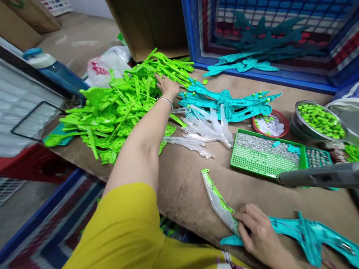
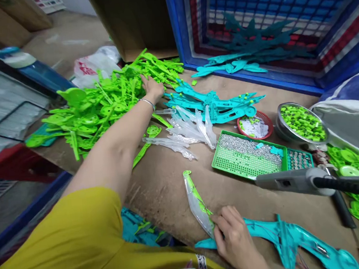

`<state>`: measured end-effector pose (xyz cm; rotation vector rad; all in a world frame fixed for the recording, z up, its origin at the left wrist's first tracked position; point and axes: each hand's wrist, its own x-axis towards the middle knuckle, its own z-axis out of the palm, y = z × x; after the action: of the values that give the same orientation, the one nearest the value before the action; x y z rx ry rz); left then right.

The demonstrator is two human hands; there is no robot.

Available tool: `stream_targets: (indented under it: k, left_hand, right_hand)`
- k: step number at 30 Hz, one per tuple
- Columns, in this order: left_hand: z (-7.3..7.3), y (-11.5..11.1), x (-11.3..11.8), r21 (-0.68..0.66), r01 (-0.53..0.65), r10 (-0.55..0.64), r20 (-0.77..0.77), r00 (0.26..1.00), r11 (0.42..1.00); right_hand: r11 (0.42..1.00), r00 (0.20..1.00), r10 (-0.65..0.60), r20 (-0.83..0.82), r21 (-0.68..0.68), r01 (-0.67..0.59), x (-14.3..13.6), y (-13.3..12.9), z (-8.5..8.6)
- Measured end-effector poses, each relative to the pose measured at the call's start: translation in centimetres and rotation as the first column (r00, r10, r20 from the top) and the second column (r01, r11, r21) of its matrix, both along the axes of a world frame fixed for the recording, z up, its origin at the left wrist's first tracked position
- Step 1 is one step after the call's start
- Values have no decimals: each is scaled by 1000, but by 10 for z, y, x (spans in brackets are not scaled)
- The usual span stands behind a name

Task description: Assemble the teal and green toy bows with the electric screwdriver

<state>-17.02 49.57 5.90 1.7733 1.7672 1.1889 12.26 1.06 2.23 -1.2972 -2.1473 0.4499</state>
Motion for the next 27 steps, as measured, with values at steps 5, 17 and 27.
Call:
stream_targets:
  k: [5,17,27]
  left_hand:
    - [-18,-20,21,-82,-174,176,17,984,981]
    - [-19,-194,37,261,146,-125,-97,987,954]
    - [-4,-390,57,386,-237,105,333,937,891]
  right_hand:
    - [1000,1000,2,-2,-5,-2,1,-1,-2]
    - [999,982,50,183,-30,-45,9,6,9]
    - [986,985,86,147,-156,-62,18,7,19]
